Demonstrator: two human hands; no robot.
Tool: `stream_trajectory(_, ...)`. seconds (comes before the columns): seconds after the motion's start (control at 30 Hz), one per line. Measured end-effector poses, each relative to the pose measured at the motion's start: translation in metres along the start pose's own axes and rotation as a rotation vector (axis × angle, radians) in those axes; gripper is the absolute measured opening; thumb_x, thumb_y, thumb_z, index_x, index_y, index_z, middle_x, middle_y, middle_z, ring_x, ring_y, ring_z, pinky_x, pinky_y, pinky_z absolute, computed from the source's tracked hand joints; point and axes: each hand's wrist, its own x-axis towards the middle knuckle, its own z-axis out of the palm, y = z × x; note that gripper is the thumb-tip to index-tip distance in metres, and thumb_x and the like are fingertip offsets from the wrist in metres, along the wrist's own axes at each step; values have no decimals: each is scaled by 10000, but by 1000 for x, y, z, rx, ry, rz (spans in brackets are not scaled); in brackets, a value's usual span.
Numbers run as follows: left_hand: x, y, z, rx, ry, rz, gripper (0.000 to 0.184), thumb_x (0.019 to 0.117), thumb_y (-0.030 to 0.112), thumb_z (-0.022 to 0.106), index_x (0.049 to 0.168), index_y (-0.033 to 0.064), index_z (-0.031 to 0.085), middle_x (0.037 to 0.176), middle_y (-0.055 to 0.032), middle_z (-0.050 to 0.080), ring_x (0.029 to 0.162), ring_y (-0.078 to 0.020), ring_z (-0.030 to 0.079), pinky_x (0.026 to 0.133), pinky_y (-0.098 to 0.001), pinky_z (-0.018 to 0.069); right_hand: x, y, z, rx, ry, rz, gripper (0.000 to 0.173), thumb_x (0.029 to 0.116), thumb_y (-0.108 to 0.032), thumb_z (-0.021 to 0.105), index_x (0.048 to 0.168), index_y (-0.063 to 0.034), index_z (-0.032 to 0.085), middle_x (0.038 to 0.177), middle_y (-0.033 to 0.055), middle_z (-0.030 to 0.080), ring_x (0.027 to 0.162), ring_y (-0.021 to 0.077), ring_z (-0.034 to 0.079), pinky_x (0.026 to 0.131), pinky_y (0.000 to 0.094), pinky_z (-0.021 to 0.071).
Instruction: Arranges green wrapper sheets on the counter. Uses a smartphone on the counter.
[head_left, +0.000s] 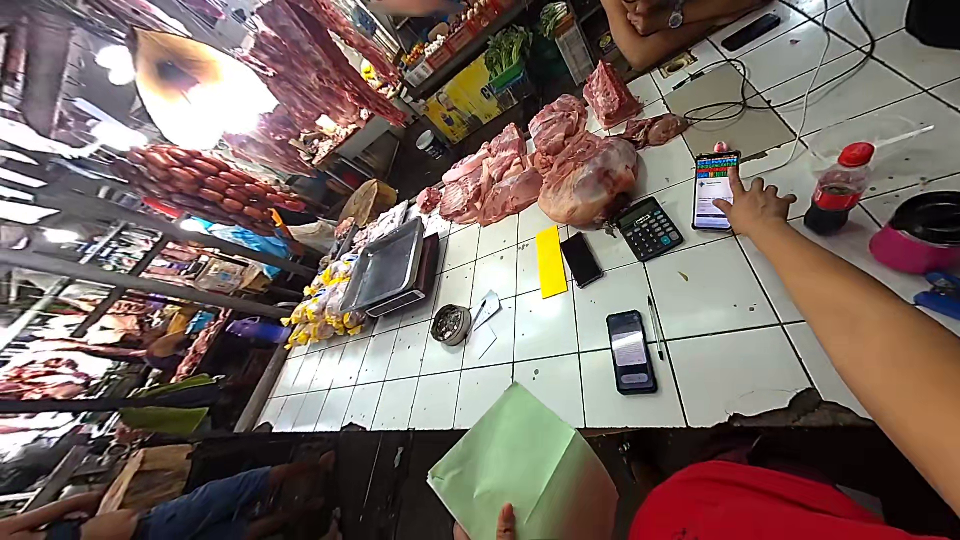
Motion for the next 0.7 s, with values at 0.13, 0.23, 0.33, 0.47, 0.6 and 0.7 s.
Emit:
stream_trajectory(0.13,-4,8,2,-5,15,6,589,922,37,670,1388,-176,380,1136,-264,607,947,-63,633,871,-217,526,-10,-7,-4,27,32,-34,801,1056,-504,509,1672,-175,118,1529,428,327,1350,677,354,994,871,228)
stream_trajectory(0.23,-13,7,1,-71,1,7,584,917,15,662,1387,-173,370,1092,-203,618,893,30,631,832,-152,529,-59,-25,5,140,119,-231,749,1059,-444,543,1630,-52,257,1464,452,397,1311,692,393,999,870,246)
stream_trajectory(0.33,-16,11,3,-97,-40,-1,582,919,20,666,1392,-156,378,1071,-166,630,869,59,632,811,-131,532,-132,-55,36,287,-117,-445,565,1089,-394,486,1457,33,510,1370,332,566,1285,512,546,1055,687,409)
stream_trajectory(0.47,-9,25,17,-120,-118,23,579,915,43,668,1397,-133,401,1072,-165,657,869,10,660,801,-177,558,-247,-93,54,790,-857,-593,465,1130,-219,342,1444,92,487,1385,275,594,1307,350,576,1140,478,418)
stream_trajectory(0.6,9,30,39,-192,-197,102,529,922,103,651,1359,-115,447,1032,-118,678,840,13,669,776,-182,572,-312,-104,30,1025,-1229,-337,409,1107,-291,447,1327,43,534,1123,147,661,1004,176,651,917,391,534)
stream_trajectory(0.7,31,26,55,-163,-298,130,509,965,116,630,1386,-110,455,1089,-180,679,895,-97,683,829,-287,575,-323,-98,21,1022,-1159,-220,305,1063,-186,564,1255,50,586,1025,112,690,897,122,676,877,339,560)
